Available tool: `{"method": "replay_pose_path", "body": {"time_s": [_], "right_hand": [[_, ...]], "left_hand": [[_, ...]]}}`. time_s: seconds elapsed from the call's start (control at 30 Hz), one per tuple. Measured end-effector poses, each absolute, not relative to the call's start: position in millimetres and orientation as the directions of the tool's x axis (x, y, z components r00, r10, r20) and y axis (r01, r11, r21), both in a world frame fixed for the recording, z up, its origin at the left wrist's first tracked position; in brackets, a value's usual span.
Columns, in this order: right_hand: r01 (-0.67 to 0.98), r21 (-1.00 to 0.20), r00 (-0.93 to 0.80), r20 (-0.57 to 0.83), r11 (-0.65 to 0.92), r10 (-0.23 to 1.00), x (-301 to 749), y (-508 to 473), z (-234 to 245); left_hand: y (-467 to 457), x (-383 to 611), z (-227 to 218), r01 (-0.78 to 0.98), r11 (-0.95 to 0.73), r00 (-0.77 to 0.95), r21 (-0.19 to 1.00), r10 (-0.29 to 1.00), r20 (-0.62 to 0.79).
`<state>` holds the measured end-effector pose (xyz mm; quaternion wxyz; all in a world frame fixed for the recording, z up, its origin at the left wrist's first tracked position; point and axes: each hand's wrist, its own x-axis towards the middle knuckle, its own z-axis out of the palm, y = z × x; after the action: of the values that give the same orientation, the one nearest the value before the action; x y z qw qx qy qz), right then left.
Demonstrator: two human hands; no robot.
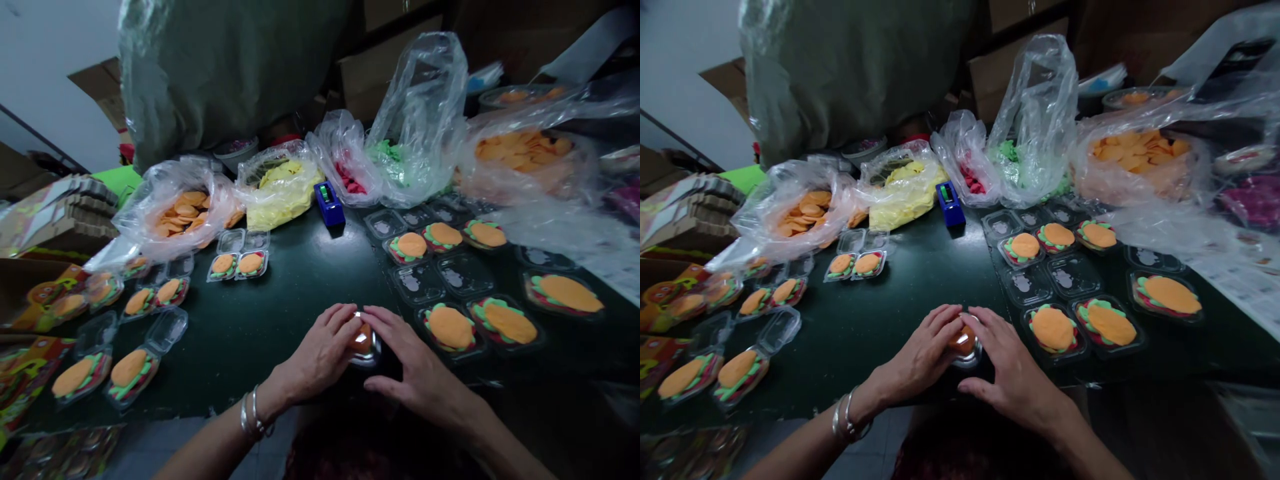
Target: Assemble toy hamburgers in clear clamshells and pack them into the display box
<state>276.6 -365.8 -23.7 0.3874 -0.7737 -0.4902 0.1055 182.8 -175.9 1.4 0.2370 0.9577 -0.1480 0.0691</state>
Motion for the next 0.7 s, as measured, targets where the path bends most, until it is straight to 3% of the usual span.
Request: {"method": "replay_pose_path", "body": {"time_s": [0.17,0.33,0.5,0.6,0.7], "right_hand": [[0.699,-0.684,0.549,0.325,-0.209,0.770,265.5,-364.0,-39.9],[0.737,-0.625,0.516,0.276,-0.256,0.811,276.1,-362.8,-32.1],[0.812,-0.459,0.443,0.083,-0.361,0.893,288.7,-346.0,5.5],[0.847,-0.321,0.419,-0.089,-0.424,0.904,289.4,-329.5,27.8],[0.831,-0.272,0.415,-0.277,-0.485,0.867,286.7,-318.1,38.6]], "left_hand": [[-172.1,171.6,-1.8,-0.311,-0.812,0.950,0.494,-0.282,0.135],[-162.0,170.0,-7.6,-0.259,-0.770,0.966,0.583,-0.210,0.152],[-166.2,177.6,2.8,-0.073,-0.827,0.996,0.557,-0.089,-0.002],[-171.5,182.5,11.9,-0.055,-0.858,0.996,0.510,-0.081,-0.029],[-175.3,186.5,12.2,-0.062,-0.886,0.994,0.460,-0.096,-0.051]]}}
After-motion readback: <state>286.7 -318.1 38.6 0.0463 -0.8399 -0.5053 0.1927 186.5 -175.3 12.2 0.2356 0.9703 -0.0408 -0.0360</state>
